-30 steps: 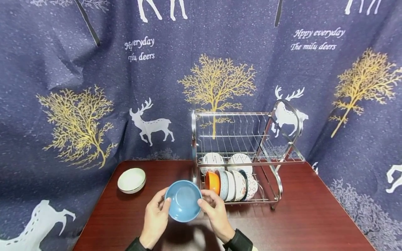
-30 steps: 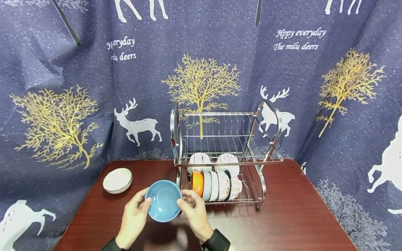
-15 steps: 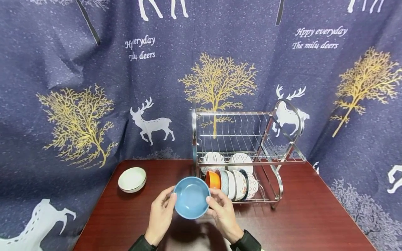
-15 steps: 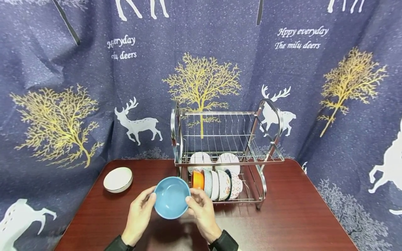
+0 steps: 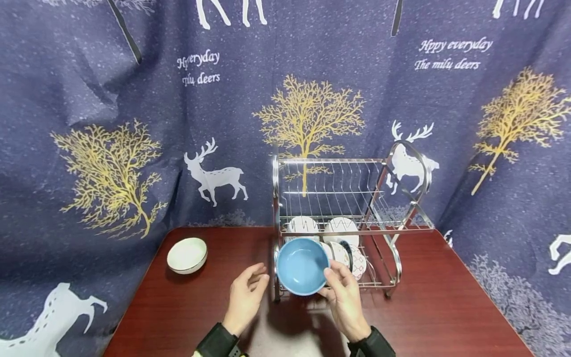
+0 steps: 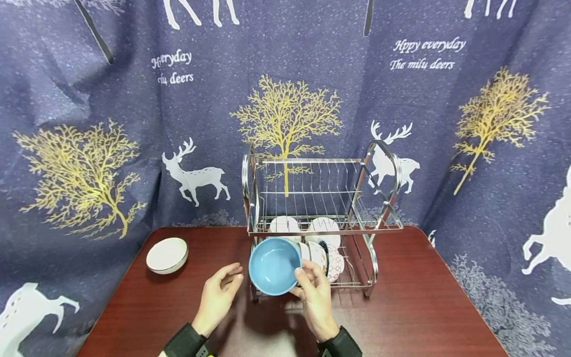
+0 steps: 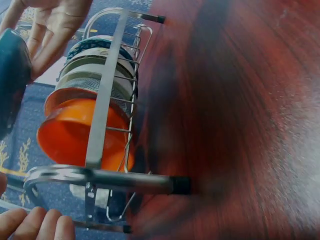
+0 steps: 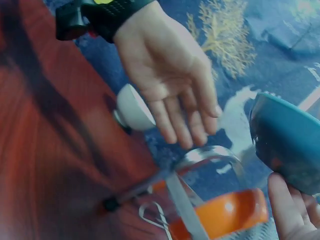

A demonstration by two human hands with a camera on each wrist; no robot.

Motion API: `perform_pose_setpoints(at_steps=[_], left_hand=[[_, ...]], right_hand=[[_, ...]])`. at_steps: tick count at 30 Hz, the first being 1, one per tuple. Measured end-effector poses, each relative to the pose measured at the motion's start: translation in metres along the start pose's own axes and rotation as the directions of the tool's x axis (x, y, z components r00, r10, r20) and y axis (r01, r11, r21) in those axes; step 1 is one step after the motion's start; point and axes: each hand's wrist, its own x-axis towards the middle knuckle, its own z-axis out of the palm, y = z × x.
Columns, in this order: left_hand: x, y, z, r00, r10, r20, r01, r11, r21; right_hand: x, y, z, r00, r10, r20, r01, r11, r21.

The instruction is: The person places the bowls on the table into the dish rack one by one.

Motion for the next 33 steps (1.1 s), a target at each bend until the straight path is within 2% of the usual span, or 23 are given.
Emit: perform_pose_setpoints(at_steps=[3, 9, 15, 22, 26, 30, 33], left_hand=[[0.003, -0.002, 0.011, 1.000, 0.000, 0.020, 0.000, 1.000, 0.016], [0.006, -0.009, 0.024, 0.998, -0.046, 0.033, 0.045, 0.998, 0.043], [0.008, -0.015, 0.029, 0.997, -0.078, 0.029, 0.076, 0.995, 0.067], [0.008, -0.016, 0.028, 0.996, -0.076, 0.050, 0.069, 0.989, 0.133], [0.007, -0.018, 0.029, 0.997, -0.055, 0.049, 0.047, 0.988, 0.149], [0.006, -0.020, 0.030, 0.999, -0.025, 0.037, 0.019, 0.988, 0.155], [0.005, -0.020, 0.030, 0.999, -0.012, 0.035, 0.006, 0.989, 0.150]], right_hand=[[0.004, -0.009, -0.008, 0.999, -0.014, -0.050, 0.013, 1.000, -0.021], [0.008, -0.024, -0.023, 0.988, -0.060, -0.144, 0.052, 0.997, -0.058], [0.009, -0.037, -0.034, 0.961, -0.109, -0.253, 0.077, 0.988, -0.134], [0.009, -0.042, -0.048, 0.922, -0.202, -0.330, 0.111, 0.955, -0.274], [0.010, -0.045, -0.055, 0.886, -0.274, -0.374, 0.125, 0.918, -0.377], [0.012, -0.045, -0.064, 0.838, -0.403, -0.368, 0.171, 0.834, -0.525], [0.013, -0.044, -0.069, 0.815, -0.478, -0.326, 0.236, 0.789, -0.568]])
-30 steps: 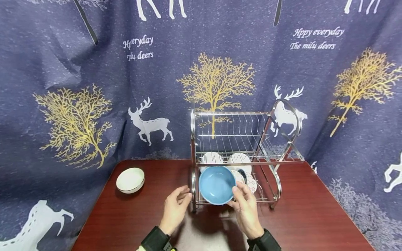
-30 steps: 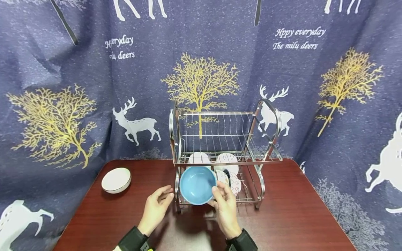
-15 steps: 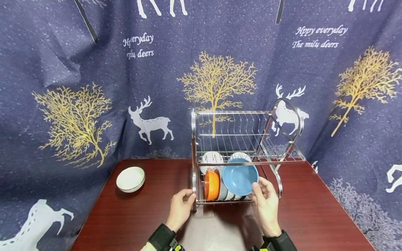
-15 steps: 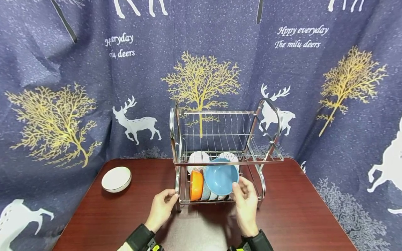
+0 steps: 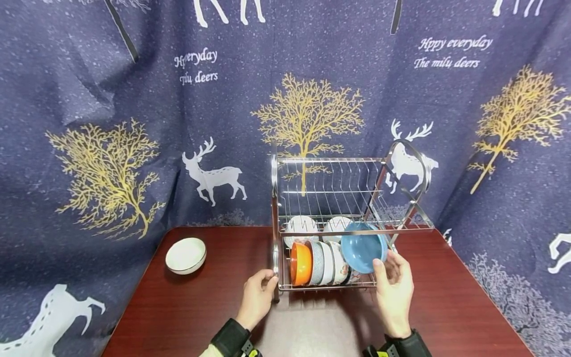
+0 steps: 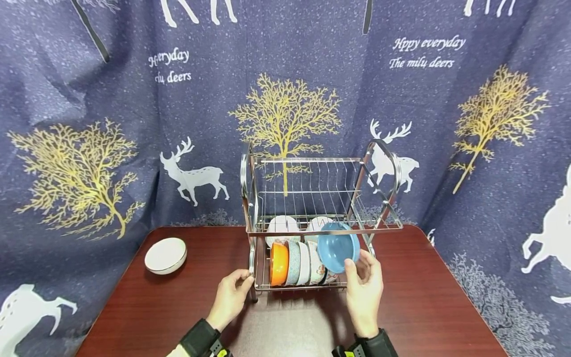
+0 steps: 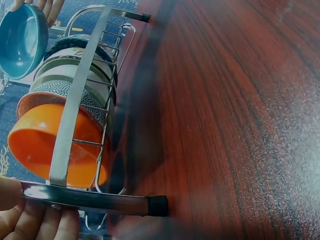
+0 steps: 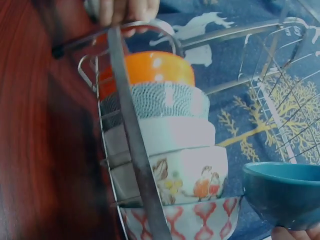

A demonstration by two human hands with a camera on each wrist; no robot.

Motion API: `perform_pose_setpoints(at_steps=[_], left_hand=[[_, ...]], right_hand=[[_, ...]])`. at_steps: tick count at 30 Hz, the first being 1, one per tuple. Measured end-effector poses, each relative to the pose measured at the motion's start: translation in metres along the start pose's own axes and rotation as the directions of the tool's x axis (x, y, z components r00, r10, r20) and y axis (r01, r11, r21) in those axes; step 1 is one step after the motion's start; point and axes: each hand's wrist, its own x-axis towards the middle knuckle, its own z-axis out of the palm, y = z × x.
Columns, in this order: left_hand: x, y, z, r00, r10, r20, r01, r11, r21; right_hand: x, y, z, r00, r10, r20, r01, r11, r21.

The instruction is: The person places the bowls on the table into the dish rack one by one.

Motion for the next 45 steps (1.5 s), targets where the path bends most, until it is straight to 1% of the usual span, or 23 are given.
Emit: perform_pose_setpoints(at_steps=[4, 6, 10, 11, 13, 14, 19, 22, 24, 27, 29, 32, 37, 39, 42, 45], left_hand=[[0.000, 0.001, 0.000, 1.000, 0.013, 0.000, -0.013, 1.000, 0.000], [0.000, 0.001, 0.000, 1.000, 0.023, -0.001, -0.023, 1.000, 0.005], [0.000, 0.001, 0.000, 1.000, 0.026, -0.008, -0.026, 1.000, 0.008], [-0.001, 0.001, 0.000, 0.999, 0.031, -0.008, -0.031, 0.999, 0.012], [-0.001, 0.002, 0.000, 1.000, 0.019, -0.009, -0.019, 1.000, 0.009], [-0.001, 0.002, 0.000, 1.000, 0.015, -0.008, -0.015, 1.000, 0.008], [-0.001, 0.003, 0.001, 1.000, -0.012, -0.007, 0.012, 1.000, 0.002], [-0.001, 0.003, 0.001, 1.000, -0.004, -0.015, 0.004, 1.000, 0.003], [-0.001, 0.003, 0.001, 1.000, 0.004, -0.018, -0.004, 1.000, 0.005], [-0.002, 0.003, 0.001, 1.000, 0.018, -0.018, -0.018, 1.000, 0.010], [-0.002, 0.003, 0.001, 1.000, 0.014, -0.017, -0.014, 1.000, 0.011], [-0.002, 0.003, 0.001, 1.000, 0.004, -0.016, -0.003, 1.000, 0.014], [-0.002, 0.003, 0.002, 1.000, -0.009, -0.020, 0.010, 1.000, 0.016], [-0.002, 0.002, 0.002, 1.000, -0.002, -0.024, 0.003, 1.000, 0.015], [-0.002, 0.002, 0.002, 1.000, 0.001, -0.027, 0.000, 1.000, 0.012], [-0.002, 0.003, 0.002, 1.000, -0.013, -0.016, 0.013, 1.000, 0.008]], right_hand=[[0.000, 0.002, -0.002, 0.998, -0.057, 0.018, 0.056, 0.997, 0.054], [0.000, 0.001, -0.003, 0.997, -0.076, 0.021, 0.075, 0.996, 0.047], [-0.001, -0.003, -0.004, 0.993, -0.115, 0.018, 0.115, 0.993, -0.037], [-0.001, -0.004, -0.004, 0.991, -0.132, 0.021, 0.133, 0.989, -0.071], [-0.002, -0.009, -0.004, 0.986, -0.164, 0.033, 0.167, 0.978, -0.128], [-0.003, -0.011, -0.004, 0.983, -0.178, 0.043, 0.183, 0.973, -0.139], [-0.007, -0.022, 0.000, 0.963, -0.255, 0.086, 0.268, 0.937, -0.226], [-0.008, -0.021, 0.001, 0.952, -0.290, 0.096, 0.306, 0.913, -0.272], [-0.008, -0.019, 0.002, 0.948, -0.303, 0.092, 0.317, 0.902, -0.293], [-0.007, -0.012, 0.002, 0.956, -0.287, 0.068, 0.293, 0.902, -0.317], [-0.006, -0.005, 0.001, 0.962, -0.268, 0.056, 0.271, 0.903, -0.332], [-0.003, 0.013, -0.002, 0.968, -0.244, 0.053, 0.247, 0.910, -0.334], [0.002, 0.041, -0.008, 0.968, -0.242, 0.061, 0.247, 0.899, -0.361], [0.002, 0.046, -0.008, 0.970, -0.233, 0.063, 0.240, 0.894, -0.378], [0.002, 0.051, -0.007, 0.977, -0.200, 0.069, 0.211, 0.898, -0.387], [0.001, 0.055, -0.006, 0.982, -0.173, 0.075, 0.188, 0.885, -0.427]])
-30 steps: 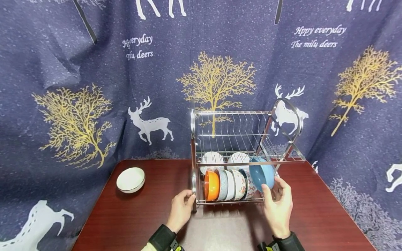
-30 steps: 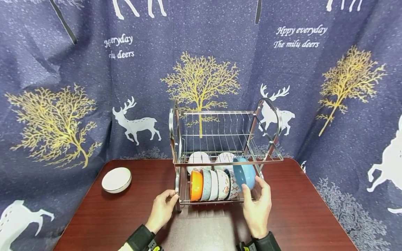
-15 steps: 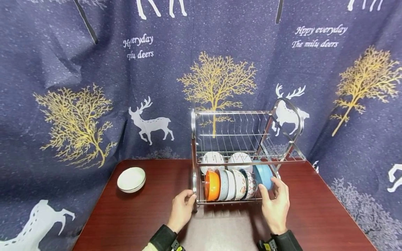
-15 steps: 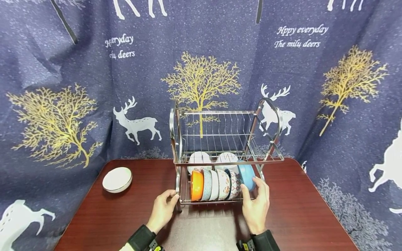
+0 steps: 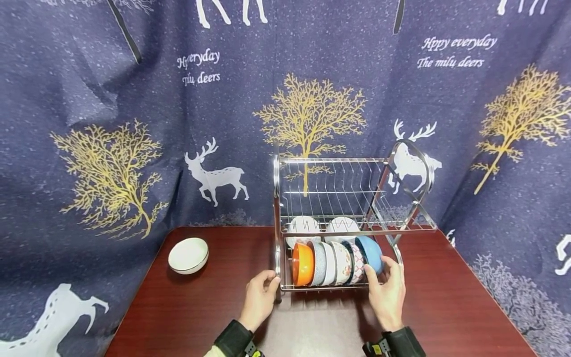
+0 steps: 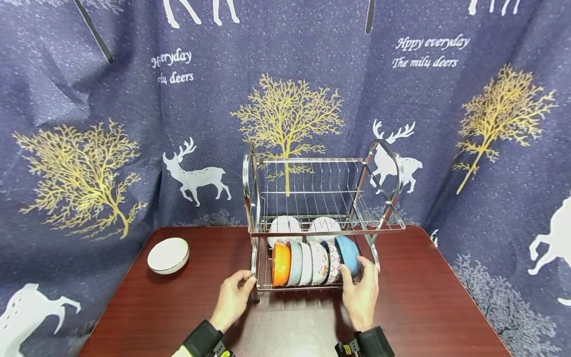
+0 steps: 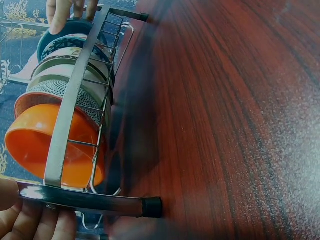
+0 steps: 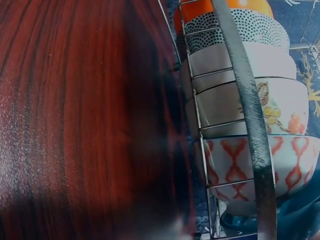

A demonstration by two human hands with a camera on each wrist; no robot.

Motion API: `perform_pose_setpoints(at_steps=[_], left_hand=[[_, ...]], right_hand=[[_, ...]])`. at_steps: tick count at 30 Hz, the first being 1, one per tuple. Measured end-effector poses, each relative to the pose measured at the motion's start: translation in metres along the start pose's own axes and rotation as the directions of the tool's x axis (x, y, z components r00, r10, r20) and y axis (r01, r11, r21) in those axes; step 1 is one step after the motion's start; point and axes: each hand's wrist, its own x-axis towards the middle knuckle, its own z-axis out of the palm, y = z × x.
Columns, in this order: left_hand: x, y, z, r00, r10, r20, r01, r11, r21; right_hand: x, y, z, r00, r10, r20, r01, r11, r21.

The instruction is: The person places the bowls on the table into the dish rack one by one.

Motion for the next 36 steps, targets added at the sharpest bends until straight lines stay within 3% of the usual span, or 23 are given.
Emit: perform_pose_setpoints(at_steps=[8, 22, 36], left_hand=[[0.0003, -0.0002, -0.0002, 1.000, -0.021, 0.006, 0.021, 1.000, -0.009], [0.0000, -0.0017, -0.0007, 0.998, 0.060, -0.020, -0.060, 0.998, 0.006], [-0.0005, -0.0034, -0.0004, 0.998, 0.061, -0.012, -0.061, 0.998, -0.001]], right_hand=[[-0.0021, 0.0025, 0.0056, 1.000, 0.010, 0.022, -0.007, 0.994, -0.109], [-0.0004, -0.0007, 0.0079, 0.991, 0.084, 0.107, -0.067, 0.987, -0.149], [0.0009, 0.0007, 0.0056, 0.989, 0.102, 0.104, -0.082, 0.980, -0.179]])
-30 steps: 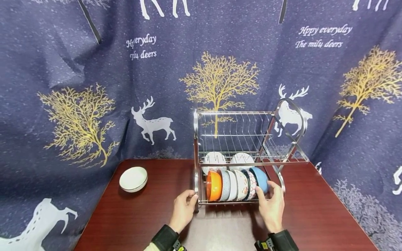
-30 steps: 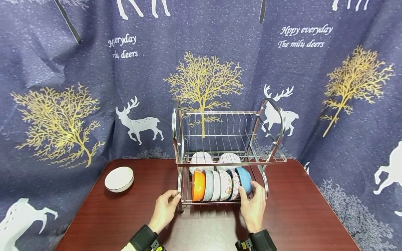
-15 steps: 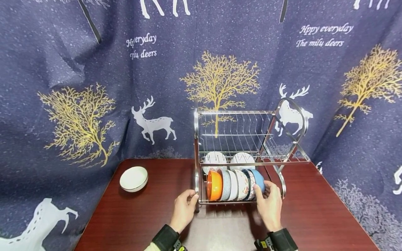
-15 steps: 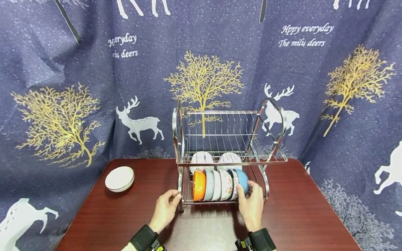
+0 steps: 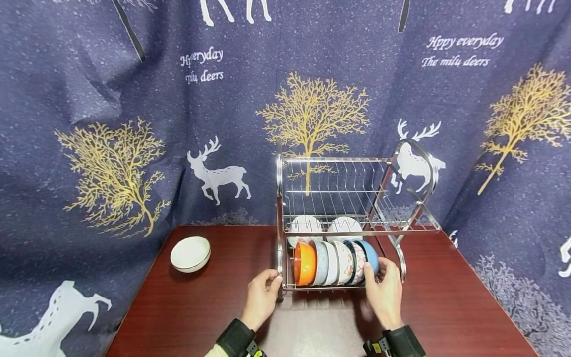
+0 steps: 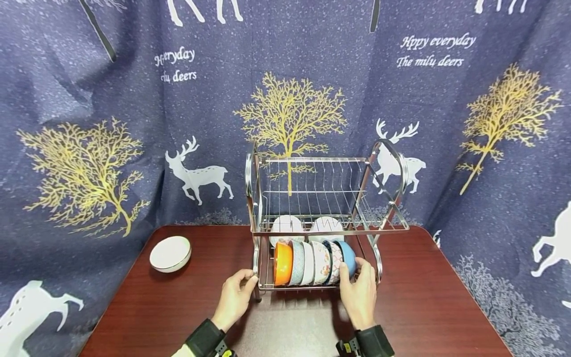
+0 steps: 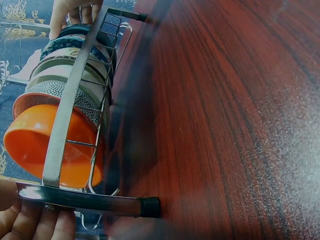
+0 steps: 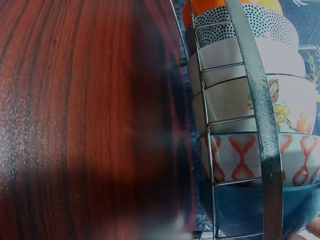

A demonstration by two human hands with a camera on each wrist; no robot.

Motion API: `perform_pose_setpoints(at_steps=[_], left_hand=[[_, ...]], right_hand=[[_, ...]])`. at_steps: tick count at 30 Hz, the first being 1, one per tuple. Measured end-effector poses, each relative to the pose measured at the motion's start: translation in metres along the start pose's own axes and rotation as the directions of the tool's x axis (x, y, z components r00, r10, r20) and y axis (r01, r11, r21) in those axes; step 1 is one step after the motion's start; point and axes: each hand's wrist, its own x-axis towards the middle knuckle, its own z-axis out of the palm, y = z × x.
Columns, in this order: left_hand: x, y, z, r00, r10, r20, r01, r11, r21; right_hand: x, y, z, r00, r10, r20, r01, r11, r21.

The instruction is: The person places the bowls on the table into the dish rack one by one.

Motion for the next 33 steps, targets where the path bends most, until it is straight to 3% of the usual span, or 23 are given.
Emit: perform_pose_setpoints(at_steps=[16, 25, 33], left_hand=[[0.000, 0.001, 0.001, 1.000, -0.004, -0.025, 0.004, 1.000, 0.008], [-0.001, 0.005, -0.002, 0.997, -0.079, -0.002, 0.079, 0.997, -0.001], [-0.004, 0.001, -0.003, 0.995, -0.096, 0.033, 0.096, 0.995, 0.004]], right_hand=[[0.001, -0.003, -0.001, 1.000, -0.003, 0.013, 0.003, 1.000, 0.021], [0.002, -0.013, 0.010, 0.983, -0.181, 0.035, 0.182, 0.983, -0.006], [0.003, -0.031, 0.025, 0.927, -0.374, 0.034, 0.374, 0.927, 0.004]])
